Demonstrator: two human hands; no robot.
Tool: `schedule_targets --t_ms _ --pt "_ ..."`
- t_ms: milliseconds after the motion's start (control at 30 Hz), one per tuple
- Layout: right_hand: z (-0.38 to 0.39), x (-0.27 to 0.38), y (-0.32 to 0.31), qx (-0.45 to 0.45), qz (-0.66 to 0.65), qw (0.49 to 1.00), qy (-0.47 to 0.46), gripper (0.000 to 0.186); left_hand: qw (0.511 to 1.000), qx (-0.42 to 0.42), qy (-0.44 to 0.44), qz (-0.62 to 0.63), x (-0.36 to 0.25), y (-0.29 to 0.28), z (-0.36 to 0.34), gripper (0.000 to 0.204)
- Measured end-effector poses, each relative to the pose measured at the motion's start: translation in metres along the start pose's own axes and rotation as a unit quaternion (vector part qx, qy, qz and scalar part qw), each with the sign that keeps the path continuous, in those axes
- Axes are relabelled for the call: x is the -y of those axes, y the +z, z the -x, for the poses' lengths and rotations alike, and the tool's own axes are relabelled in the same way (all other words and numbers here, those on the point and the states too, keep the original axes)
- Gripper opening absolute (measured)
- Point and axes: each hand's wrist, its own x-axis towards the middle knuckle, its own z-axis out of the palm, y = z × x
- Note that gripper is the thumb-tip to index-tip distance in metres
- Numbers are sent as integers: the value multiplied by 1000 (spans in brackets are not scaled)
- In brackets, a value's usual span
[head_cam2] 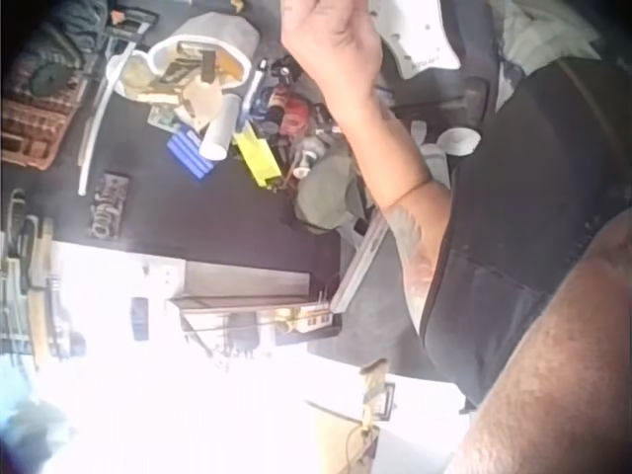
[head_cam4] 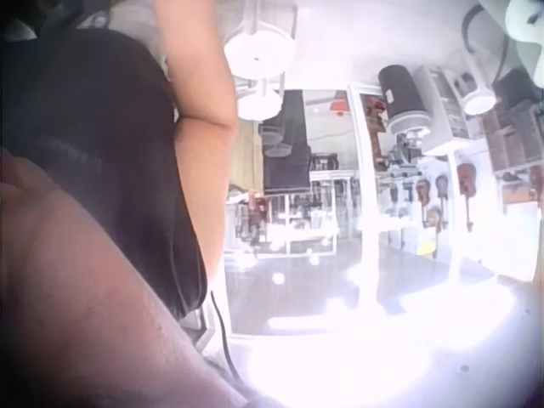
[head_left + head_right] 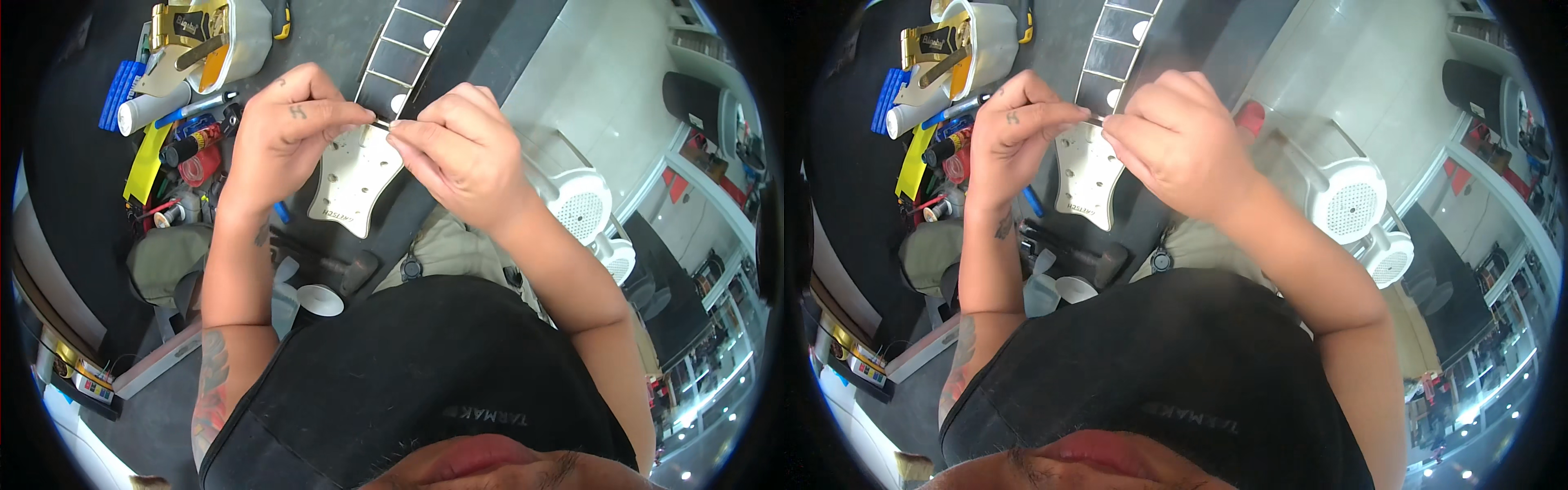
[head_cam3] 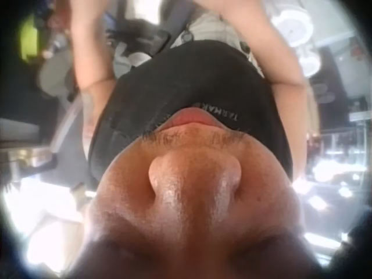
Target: The person uses a thin metal tool to scrape and smooth the frets on the neck of an electric guitar, then wipes the guitar body and places a small black piece at the headstock.
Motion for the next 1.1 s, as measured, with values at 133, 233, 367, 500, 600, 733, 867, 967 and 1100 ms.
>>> schedule_targets --t_ms 133,233,367,500,600,733,867,967,1100 --pt "-10 -7 5 -52 17 998 -5 20 997 -59 -26 39 -1 3 -12 29" --pt "-17 -15 8 -69 28 997 9 20 996 -83 -4 34 9 5 -20 27" --pt "-21 -15 5 -64 38 997 -1 21 998 -64 12 -9 12 1 -23 28" --pt "-11 0 9 -29 30 999 10 21 998 -43 -6 42 13 -1 -4 29" --pt "-9 -3 13 -20 6 1000 3 21 995 -26 -27 87 12 -5 -2 29" --pt "-19 -14 11 -61 32 998 10 20 997 -68 5 27 14 1 -20 28" --pt "-12 -4 12 -43 28 999 12 20 998 -56 -16 33 14 1 -3 27" --pt "-9 4 13 -2 -9 1000 0 20 995 -28 -39 83 10 -4 10 26" --pt "-13 -2 16 -44 -1 999 -6 19 993 -52 -28 100 12 -2 1 25"
